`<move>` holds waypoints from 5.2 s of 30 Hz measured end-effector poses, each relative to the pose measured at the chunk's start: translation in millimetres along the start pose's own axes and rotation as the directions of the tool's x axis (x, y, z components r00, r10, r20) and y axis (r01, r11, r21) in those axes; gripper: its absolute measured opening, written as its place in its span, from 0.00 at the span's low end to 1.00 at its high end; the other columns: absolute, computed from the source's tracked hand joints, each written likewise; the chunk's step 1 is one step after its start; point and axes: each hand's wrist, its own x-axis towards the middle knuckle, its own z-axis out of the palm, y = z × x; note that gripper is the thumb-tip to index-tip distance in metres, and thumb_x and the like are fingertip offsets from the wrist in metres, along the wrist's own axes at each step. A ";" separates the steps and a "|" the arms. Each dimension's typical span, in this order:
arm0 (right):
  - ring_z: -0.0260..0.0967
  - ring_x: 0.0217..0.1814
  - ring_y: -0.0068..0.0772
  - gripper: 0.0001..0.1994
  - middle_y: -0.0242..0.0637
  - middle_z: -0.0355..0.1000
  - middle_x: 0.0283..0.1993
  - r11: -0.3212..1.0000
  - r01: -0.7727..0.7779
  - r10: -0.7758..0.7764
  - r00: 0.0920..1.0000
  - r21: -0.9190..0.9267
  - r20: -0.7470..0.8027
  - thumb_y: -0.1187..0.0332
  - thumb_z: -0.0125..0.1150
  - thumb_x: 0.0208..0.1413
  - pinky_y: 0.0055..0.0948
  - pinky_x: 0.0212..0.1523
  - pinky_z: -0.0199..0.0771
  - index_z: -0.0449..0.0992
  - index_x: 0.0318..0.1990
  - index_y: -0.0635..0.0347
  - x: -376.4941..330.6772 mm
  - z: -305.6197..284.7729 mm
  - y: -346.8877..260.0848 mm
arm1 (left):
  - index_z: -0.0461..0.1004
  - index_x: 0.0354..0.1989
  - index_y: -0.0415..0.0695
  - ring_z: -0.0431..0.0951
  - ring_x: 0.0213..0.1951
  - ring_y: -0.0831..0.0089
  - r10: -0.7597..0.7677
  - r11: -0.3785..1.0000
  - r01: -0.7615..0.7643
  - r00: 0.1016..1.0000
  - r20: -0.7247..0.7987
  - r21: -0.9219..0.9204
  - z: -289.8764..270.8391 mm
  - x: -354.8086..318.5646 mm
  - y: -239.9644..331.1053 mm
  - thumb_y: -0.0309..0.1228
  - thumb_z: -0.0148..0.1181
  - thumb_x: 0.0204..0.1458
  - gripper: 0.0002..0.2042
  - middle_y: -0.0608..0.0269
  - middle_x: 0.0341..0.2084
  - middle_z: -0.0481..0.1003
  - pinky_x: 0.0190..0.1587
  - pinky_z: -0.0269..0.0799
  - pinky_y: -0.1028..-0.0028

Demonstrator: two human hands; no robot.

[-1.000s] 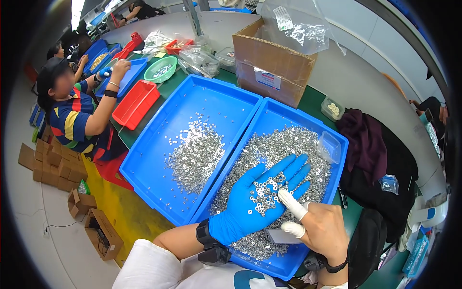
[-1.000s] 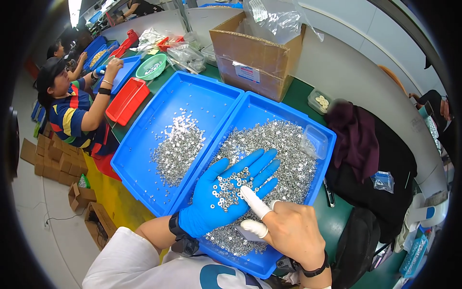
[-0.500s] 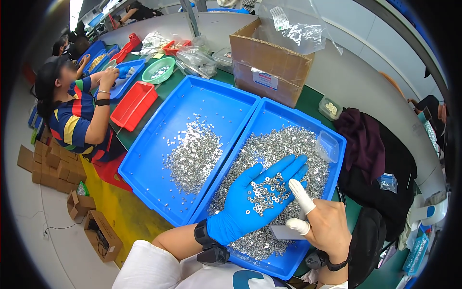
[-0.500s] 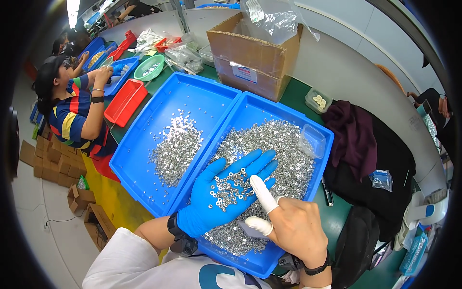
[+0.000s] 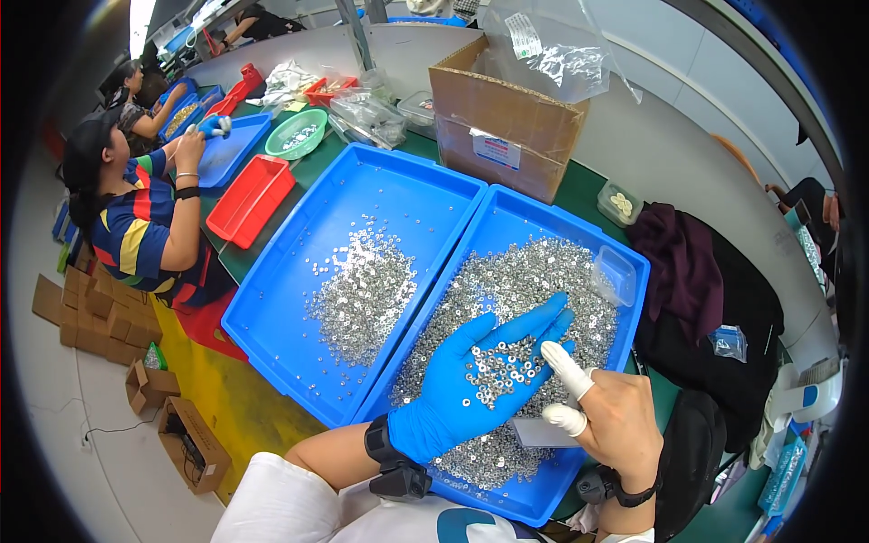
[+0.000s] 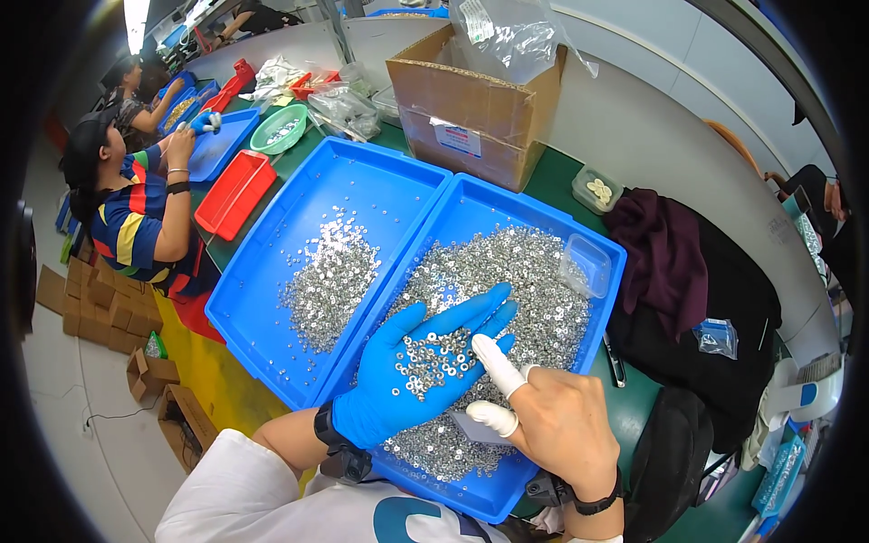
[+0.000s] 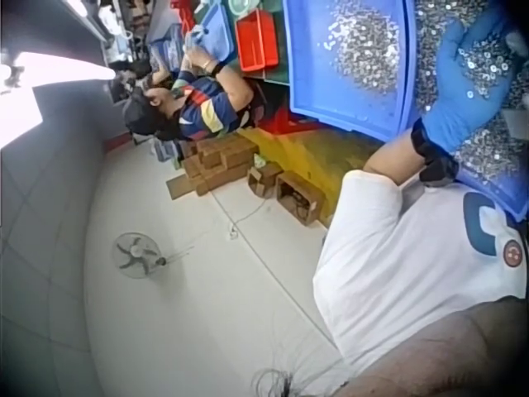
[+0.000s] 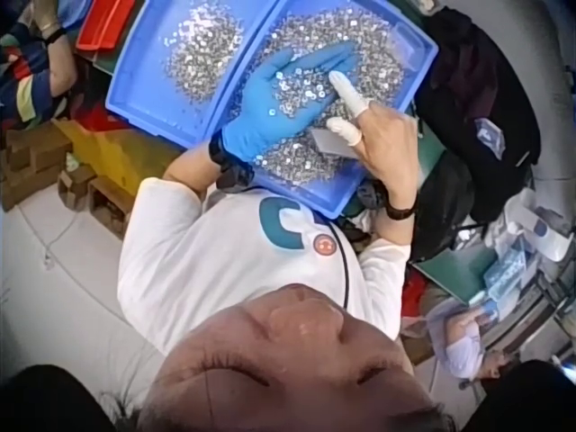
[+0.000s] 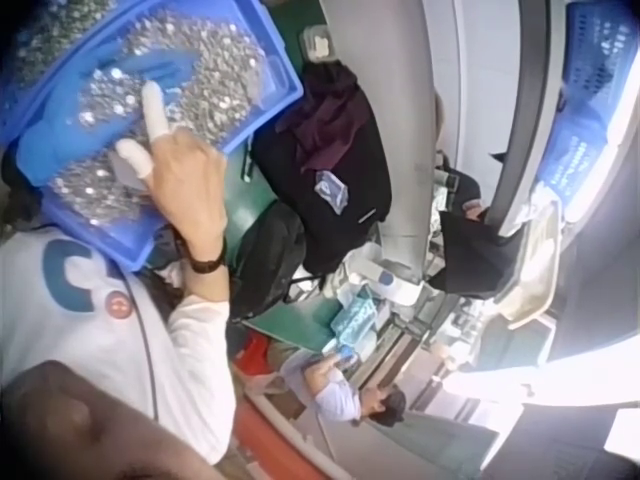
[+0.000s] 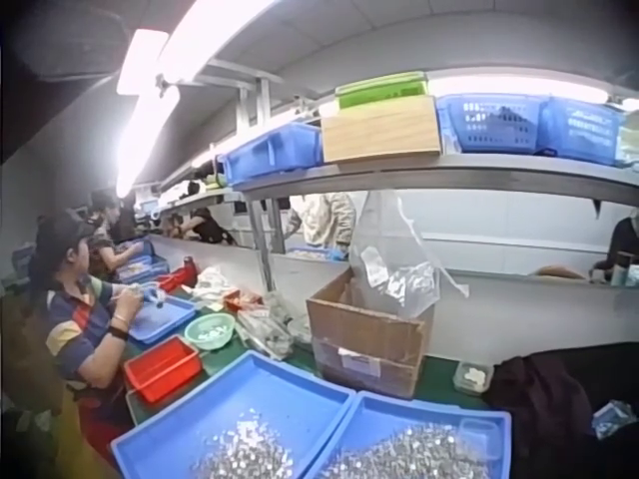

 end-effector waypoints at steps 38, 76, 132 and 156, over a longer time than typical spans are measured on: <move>0.66 0.18 0.29 0.29 0.35 0.64 0.16 0.994 -0.014 0.022 0.997 0.109 -0.072 0.49 0.62 0.52 0.30 0.19 0.59 0.72 0.59 0.53 0.5 0.8 4.6 | 0.44 0.70 0.38 0.43 0.71 0.57 -0.031 0.999 0.031 0.999 -0.009 -0.028 -2.6 0.5 -6.9 0.40 0.37 0.62 0.30 0.50 0.70 0.43 0.72 0.36 0.58; 0.73 0.33 0.52 0.16 0.52 0.72 0.34 0.965 -0.066 0.075 0.997 -0.253 0.028 0.60 0.58 0.56 0.44 0.36 0.73 0.76 0.36 0.70 105.9 24.9 -70.6 | 0.65 0.60 0.44 0.68 0.58 0.65 0.142 0.989 -0.137 0.842 0.520 -0.047 -95.6 39.4 26.5 0.42 0.39 0.62 0.22 0.55 0.57 0.68 0.61 0.63 0.65; 0.59 0.66 0.41 0.23 0.42 0.60 0.66 -0.621 0.196 0.498 0.846 0.759 0.189 0.58 0.35 0.69 0.41 0.67 0.58 0.58 0.65 0.60 41.6 102.6 -14.8 | 0.63 0.60 0.30 0.55 0.65 0.45 0.319 -0.916 0.143 0.826 0.464 0.375 -26.8 58.6 -10.2 0.47 0.45 0.62 0.30 0.36 0.62 0.58 0.67 0.49 0.57; 0.59 0.67 0.40 0.22 0.45 0.60 0.66 -0.691 0.300 0.540 0.819 0.657 0.194 0.68 0.38 0.66 0.37 0.69 0.57 0.56 0.65 0.67 38.2 96.7 -13.3 | 0.59 0.64 0.37 0.70 0.55 0.61 0.525 0.721 -0.255 0.808 -0.268 0.645 -36.0 42.7 0.3 0.46 0.38 0.65 0.27 0.51 0.56 0.68 0.59 0.66 0.63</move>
